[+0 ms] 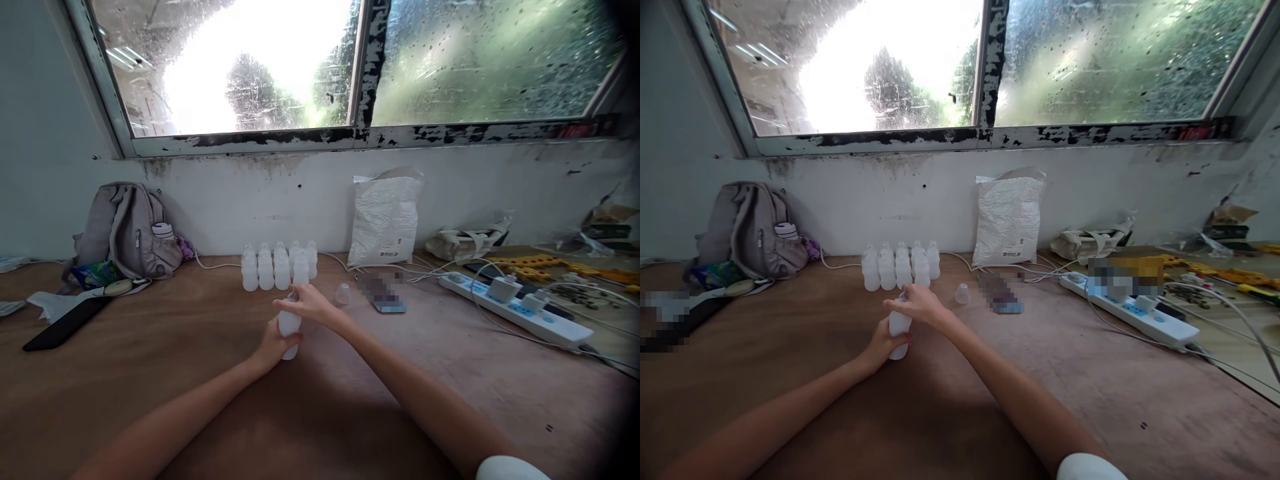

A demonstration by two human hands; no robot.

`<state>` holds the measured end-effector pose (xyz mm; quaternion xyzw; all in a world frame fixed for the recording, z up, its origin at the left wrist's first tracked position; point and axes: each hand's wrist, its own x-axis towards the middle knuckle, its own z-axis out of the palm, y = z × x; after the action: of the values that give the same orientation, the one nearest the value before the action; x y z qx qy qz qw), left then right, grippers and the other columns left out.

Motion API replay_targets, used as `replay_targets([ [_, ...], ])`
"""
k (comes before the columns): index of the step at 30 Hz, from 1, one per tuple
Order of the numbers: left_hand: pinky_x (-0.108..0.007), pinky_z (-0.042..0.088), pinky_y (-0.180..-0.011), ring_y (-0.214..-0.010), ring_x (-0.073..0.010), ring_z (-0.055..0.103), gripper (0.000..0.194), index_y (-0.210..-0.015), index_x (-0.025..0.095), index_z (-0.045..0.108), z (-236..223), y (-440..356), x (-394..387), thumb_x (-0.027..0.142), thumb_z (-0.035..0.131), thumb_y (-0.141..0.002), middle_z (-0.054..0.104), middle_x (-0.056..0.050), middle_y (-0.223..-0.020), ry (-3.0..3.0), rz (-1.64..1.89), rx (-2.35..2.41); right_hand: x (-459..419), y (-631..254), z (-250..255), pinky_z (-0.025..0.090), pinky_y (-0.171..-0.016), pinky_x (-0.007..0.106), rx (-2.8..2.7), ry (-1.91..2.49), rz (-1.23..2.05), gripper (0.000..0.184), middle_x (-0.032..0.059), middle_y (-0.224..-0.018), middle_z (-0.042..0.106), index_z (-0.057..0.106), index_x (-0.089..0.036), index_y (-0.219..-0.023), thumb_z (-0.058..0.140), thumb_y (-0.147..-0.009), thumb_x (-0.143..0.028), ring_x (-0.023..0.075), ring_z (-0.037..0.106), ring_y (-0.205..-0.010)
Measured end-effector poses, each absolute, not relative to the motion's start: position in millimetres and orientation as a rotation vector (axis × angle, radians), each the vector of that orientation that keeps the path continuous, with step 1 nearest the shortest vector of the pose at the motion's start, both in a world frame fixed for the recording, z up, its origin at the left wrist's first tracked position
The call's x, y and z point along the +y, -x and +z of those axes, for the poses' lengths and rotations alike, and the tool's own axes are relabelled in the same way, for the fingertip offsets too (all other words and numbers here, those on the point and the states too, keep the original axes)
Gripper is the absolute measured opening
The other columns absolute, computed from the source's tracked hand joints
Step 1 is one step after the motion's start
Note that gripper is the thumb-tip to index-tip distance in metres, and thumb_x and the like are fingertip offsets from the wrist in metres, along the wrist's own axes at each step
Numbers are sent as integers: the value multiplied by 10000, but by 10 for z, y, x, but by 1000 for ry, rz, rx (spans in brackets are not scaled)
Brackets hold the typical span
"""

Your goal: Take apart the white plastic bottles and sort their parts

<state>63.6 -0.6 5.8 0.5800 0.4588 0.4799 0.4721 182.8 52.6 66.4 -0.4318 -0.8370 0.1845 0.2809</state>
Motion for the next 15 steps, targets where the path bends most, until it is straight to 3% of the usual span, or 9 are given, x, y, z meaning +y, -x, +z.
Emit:
replay_targets([
  [7,-235,360,-457,-475,-121,488,101,-617,134,497,82,-606,-12,87,504,-528,524,5,-536,-1278,1023,865,590,-1803,567,203,-441,197,-2131,956,682,321,-60,-491,280,341,-161,-503,553,-668,-336,60,279,-489],
  [15,-242,364,-415,-433,-137,502,154,-632,119,507,165,-535,-10,95,494,-481,521,1,-500,-1200,885,742,539,-1782,535,190,-443,197,-2023,890,764,283,-58,-498,258,350,-162,-501,533,-668,-299,61,259,-492],
])
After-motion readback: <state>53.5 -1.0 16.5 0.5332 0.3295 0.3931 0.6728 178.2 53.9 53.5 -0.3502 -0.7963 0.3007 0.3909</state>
